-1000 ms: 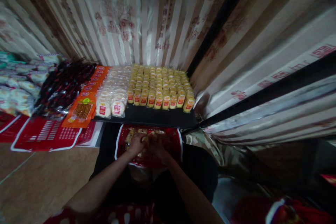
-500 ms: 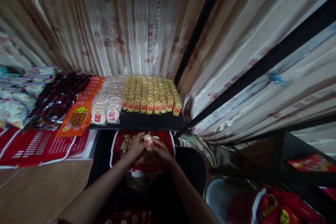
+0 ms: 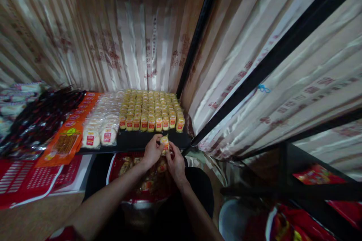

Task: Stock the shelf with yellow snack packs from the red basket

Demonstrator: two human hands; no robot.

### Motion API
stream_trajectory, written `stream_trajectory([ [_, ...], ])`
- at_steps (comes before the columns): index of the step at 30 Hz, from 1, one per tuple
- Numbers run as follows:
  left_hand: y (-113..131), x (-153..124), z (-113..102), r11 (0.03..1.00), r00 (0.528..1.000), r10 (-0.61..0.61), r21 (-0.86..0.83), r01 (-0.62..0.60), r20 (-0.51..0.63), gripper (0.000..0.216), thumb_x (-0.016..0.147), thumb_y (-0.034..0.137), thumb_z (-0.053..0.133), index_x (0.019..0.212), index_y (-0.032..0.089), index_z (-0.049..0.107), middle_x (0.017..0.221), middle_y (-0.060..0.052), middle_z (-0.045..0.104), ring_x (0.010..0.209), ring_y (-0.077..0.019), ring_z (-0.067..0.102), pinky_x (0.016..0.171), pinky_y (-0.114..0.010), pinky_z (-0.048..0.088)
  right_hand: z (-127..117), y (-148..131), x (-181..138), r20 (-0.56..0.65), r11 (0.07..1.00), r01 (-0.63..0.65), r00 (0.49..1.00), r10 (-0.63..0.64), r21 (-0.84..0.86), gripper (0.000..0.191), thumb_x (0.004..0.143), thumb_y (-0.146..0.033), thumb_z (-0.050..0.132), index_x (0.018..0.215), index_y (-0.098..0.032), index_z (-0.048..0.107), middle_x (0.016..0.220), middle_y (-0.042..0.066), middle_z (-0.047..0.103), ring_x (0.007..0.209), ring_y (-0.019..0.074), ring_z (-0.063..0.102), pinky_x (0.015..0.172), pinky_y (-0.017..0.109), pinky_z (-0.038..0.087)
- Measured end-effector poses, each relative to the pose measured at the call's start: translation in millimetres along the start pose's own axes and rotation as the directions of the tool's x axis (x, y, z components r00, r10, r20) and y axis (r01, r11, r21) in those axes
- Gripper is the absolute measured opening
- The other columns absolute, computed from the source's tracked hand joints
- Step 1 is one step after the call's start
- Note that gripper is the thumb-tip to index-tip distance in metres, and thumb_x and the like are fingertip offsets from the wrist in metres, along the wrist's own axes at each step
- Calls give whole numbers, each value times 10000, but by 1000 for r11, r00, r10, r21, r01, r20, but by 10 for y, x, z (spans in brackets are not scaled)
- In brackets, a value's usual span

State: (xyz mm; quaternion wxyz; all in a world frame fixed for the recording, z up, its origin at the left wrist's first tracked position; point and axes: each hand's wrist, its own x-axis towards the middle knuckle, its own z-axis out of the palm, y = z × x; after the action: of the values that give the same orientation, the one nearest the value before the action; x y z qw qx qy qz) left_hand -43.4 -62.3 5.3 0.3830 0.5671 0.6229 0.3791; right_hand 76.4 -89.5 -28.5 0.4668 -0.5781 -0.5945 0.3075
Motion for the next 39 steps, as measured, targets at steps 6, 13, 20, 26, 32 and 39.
stream_trajectory([
  [6, 310, 436, 223, 991, 989, 125, 63, -120, -79, 313, 776, 148, 529, 1089, 174, 529, 981, -29, 607, 661, -90, 552, 718, -251, 474, -47, 14, 251, -150, 916, 202, 952, -267, -347, 381, 840, -214, 396, 1186, -143, 537, 1120, 134, 570, 1071, 232, 501, 932, 441, 432],
  [13, 350, 697, 420, 969, 975, 205, 158, -191, -83, 300, 779, 103, 507, 1071, 159, 545, 990, -54, 588, 870, -147, 570, 808, -288, 468, -15, 203, 451, -129, 924, 177, 964, -233, -340, 432, 821, -161, 361, 1225, -121, 508, 1149, 142, 521, 1096, 213, 492, 958, 388, 433],
  [20, 334, 717, 475, 940, 963, 251, 263, -219, -97, 308, 802, 134, 498, 1107, 163, 531, 1080, -91, 515, 923, -177, 558, 815, -328, 479, -65, 195, 589, -221, 915, 147, 945, -243, -376, 460, 818, -147, 351, 1259, -133, 483, 1163, 144, 476, 1115, 218, 472, 972, 395, 415],
  [26, 252, 745, 555, 935, 942, 307, 226, -273, -133, 375, 804, 109, 474, 1173, 176, 482, 1046, -87, 522, 958, -188, 543, 818, -347, 490, -53, 337, 645, -222, 870, 151, 933, -282, -470, 513, 808, -130, 349, 1314, -142, 425, 1349, 138, 411, 1237, 242, 383, 1001, 445, 371],
  [32, 139, 778, 605, 931, 934, 335, 193, -309, -122, 441, 789, 65, 437, 1222, 153, 430, 1069, -107, 531, 1010, -205, 525, 863, -384, 478, -52, 414, 652, -179, 847, 168, 939, -293, -504, 504, 804, -122, 349, 1297, -132, 453, 1354, 116, 451, 1221, 222, 413, 1000, 409, 378],
  [39, 94, 726, 640, 945, 944, 302, 168, -279, -131, 472, 815, 98, 413, 1282, 145, 368, 1079, -118, 518, 1074, -220, 504, 876, -386, 476, -52, 402, 649, -182, 843, 161, 940, -290, -512, 508, 789, -113, 351, 1282, -136, 473, 1346, 107, 464, 1218, 214, 424, 996, 394, 388],
])
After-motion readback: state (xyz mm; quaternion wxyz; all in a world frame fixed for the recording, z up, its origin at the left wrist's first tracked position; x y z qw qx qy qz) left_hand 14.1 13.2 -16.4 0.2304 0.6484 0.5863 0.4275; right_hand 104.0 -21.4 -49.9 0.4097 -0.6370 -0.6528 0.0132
